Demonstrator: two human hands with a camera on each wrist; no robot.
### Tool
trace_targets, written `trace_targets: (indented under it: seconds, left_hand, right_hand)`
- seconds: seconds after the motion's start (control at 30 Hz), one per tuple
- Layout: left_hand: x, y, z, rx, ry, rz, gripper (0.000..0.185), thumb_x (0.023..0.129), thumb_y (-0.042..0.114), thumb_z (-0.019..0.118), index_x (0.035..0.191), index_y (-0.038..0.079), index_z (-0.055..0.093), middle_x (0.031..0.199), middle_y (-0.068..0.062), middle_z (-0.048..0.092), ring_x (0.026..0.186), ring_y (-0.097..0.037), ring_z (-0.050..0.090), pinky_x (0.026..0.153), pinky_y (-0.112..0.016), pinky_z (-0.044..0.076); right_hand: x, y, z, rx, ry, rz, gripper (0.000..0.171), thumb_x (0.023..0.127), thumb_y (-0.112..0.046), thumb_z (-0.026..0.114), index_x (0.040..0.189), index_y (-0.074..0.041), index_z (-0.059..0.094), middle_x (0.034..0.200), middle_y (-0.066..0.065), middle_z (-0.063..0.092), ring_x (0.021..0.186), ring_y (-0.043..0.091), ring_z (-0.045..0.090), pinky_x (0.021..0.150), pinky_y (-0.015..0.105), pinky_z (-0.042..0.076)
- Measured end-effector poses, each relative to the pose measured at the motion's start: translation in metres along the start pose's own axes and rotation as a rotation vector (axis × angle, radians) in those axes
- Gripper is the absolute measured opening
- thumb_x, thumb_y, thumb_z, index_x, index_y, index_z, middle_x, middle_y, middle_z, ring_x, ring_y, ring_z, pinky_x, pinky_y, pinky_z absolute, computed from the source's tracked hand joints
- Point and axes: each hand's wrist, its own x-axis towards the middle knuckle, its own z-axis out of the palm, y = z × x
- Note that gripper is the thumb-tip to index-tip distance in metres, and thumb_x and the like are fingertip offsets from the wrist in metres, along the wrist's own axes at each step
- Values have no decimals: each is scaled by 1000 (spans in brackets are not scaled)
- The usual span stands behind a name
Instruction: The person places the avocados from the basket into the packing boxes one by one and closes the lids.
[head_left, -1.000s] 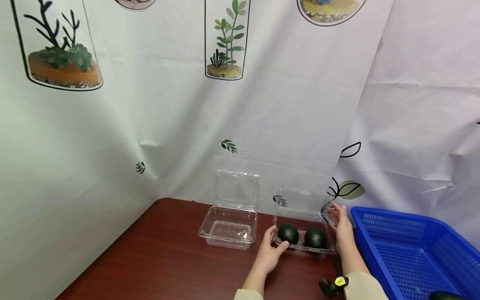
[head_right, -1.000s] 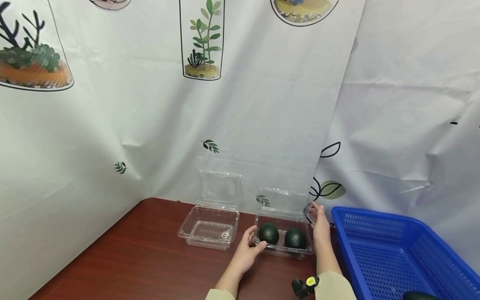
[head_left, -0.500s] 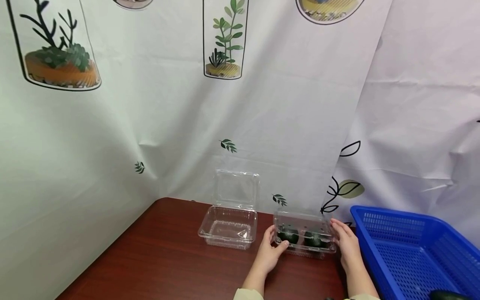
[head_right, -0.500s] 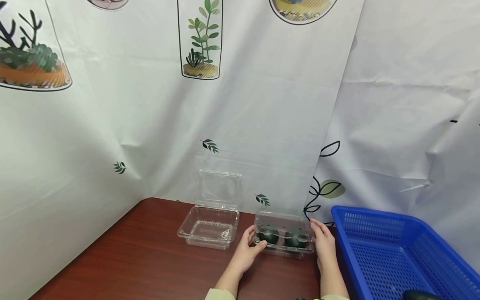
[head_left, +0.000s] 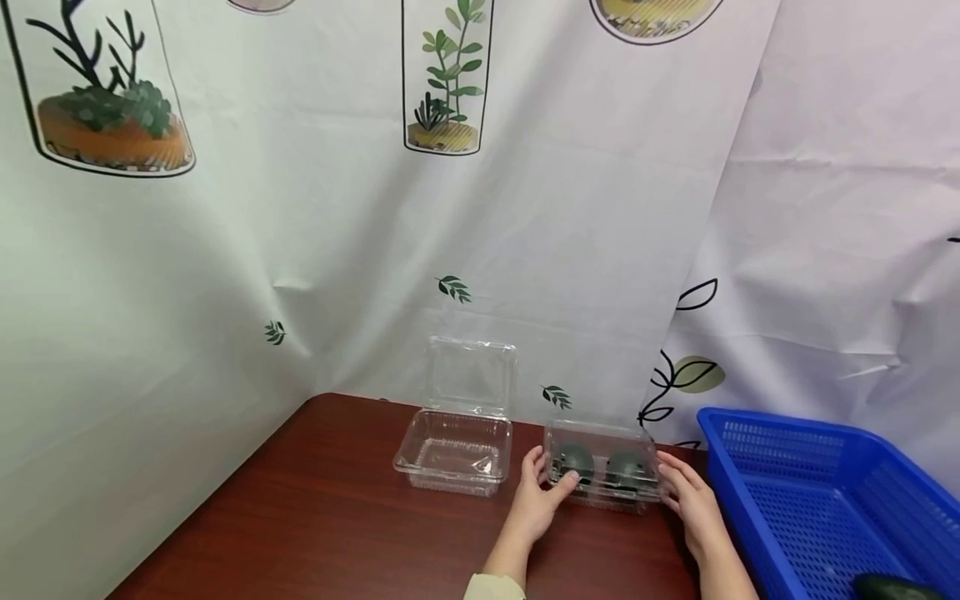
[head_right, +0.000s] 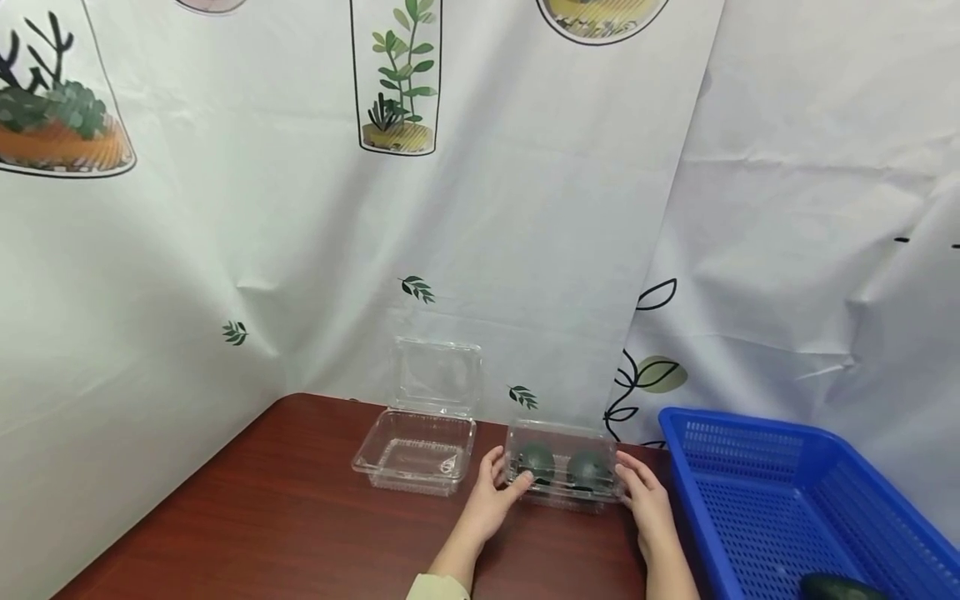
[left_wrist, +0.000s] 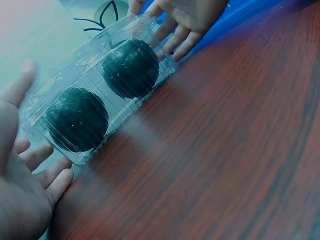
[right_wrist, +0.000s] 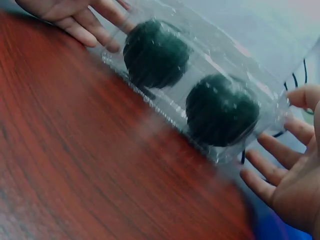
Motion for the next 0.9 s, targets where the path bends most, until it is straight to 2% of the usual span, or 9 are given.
trace_targets:
  seconds: [0.1, 0.23, 0.3, 0.4, 0.5, 0.63, 0.77, 0.9]
  left_hand:
    - [2, 1, 0, 21, 77, -22, 58, 90, 34, 58, 128, -4, 37, 112, -18, 54, 100, -31, 53, 84, -43, 44]
    - [3, 2, -1, 72, 156, -35, 38, 92, 34, 55, 105, 0, 46, 78, -4, 48, 66, -14, 49, 62, -30, 43]
    - [3, 2, -2, 83, 153, -54, 32, 92, 34, 56, 92, 3, 47, 68, -1, 46, 53, -11, 44, 52, -26, 41]
    - [1, 1, -4, 86, 117, -94, 37, 93, 37, 53, 76, 4, 49, 54, 2, 45, 39, -8, 39, 41, -22, 37]
    - [0, 1, -6, 40, 51, -141, 46, 94, 40, 49, 66, 4, 51, 47, 3, 43, 34, -5, 36, 37, -20, 33]
    - [1, 1, -6, -65, -23, -189, 49, 96, 40, 44, 64, 5, 53, 47, 3, 43, 33, -3, 37, 35, -18, 32]
    - [1, 2, -4, -102, -34, -195, 46, 97, 38, 44, 65, 6, 53, 47, 3, 44, 33, -3, 39, 34, -18, 32]
    - [1, 3, -3, -109, -31, -183, 43, 96, 36, 45, 69, 4, 53, 47, 3, 44, 33, -4, 40, 34, -18, 30]
  right_hand:
    - [1, 4, -1, 27, -30, -6, 37, 94, -39, 50, 127, -21, 52, 100, -23, 49, 89, -9, 50, 76, 19, 44]
    - [3, 6, 1, 35, -28, -24, 56, 94, -40, 49, 137, -5, 38, 98, -26, 50, 90, -7, 52, 75, 20, 44]
    - [3, 7, 2, 39, -14, -28, 57, 95, -37, 49, 138, -3, 35, 96, -24, 51, 88, -5, 52, 74, 20, 45]
    - [2, 8, 3, 34, 10, -19, 55, 95, -34, 51, 136, -3, 33, 92, -19, 51, 80, -2, 52, 68, 21, 46]
    - [2, 8, 4, 26, 8, 3, 48, 95, -35, 50, 130, -4, 36, 81, -11, 50, 66, 4, 50, 56, 22, 44]
    - [0, 8, 2, 35, -101, 29, 41, 99, -35, 39, 127, -6, 32, 64, -3, 43, 49, 8, 39, 44, 23, 35]
    - [-2, 9, -3, 60, -234, 20, 47, 98, -23, 31, 137, -1, 18, 57, -2, 41, 41, 7, 32, 41, 22, 31]
    - [-3, 13, -5, 95, -283, -28, 51, 92, -8, 31, 137, 6, 11, 55, -3, 42, 38, 5, 29, 40, 21, 31]
